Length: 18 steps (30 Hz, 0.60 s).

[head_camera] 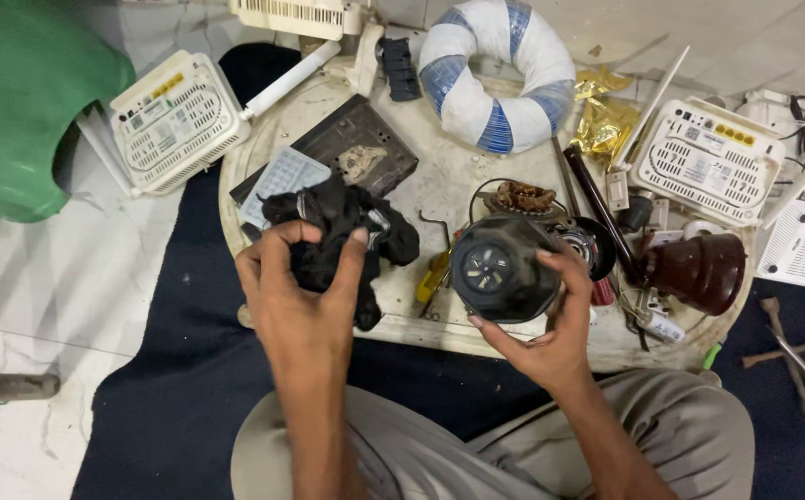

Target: The person wipes several disassembled motor parts with a black cloth, including a cylindrical housing and a stator assembly, then aligns and fits the parts together on a cluttered table.

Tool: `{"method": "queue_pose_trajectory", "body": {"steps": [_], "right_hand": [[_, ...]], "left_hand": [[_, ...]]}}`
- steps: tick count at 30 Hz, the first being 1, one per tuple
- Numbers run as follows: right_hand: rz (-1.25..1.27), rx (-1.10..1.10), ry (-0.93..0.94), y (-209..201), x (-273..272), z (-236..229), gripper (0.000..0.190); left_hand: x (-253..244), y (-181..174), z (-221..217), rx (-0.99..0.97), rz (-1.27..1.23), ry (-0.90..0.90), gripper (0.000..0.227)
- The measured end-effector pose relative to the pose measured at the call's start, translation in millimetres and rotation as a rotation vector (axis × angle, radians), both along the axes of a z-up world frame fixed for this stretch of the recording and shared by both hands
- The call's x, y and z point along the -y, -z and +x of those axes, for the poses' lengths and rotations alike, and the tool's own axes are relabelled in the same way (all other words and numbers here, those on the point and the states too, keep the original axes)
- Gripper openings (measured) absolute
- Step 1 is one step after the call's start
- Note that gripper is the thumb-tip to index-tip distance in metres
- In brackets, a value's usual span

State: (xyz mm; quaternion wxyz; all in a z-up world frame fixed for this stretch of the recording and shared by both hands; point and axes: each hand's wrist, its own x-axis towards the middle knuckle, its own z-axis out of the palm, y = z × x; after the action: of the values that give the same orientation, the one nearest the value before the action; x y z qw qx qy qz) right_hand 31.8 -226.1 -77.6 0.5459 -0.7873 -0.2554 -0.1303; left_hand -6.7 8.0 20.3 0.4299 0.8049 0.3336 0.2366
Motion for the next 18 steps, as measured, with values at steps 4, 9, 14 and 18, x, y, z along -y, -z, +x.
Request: {"method": "queue_pose_trajectory", "body": {"steps": [4, 9, 14, 18], "right_hand": [[0.234, -0.282, -0.057, 0.5, -1.7, 1.3, 0.092], [0.345, -0.380, -0.057, 1.7, 4.9, 7.3, 0.087], [0.416, -0.459, -0.081, 2.6, 5.3, 10.4, 0.083], [0.392, -0.475, -0.072, 2.0, 0.8, 9.6, 0.083]], "left_hand": [[-9.9, -11.2, -2.7, -0.220, 0.065, 0.051, 0.036], [-19.5, -4.6, -12.6, -0.221, 0.257, 0.082, 0.033], [-36.8, 7.9, -22.4, -0.209, 0.310, -0.033, 0.036], [-40.8, 10.5, -20.9, -0.273, 0.310, -0.022, 0.044]]}}
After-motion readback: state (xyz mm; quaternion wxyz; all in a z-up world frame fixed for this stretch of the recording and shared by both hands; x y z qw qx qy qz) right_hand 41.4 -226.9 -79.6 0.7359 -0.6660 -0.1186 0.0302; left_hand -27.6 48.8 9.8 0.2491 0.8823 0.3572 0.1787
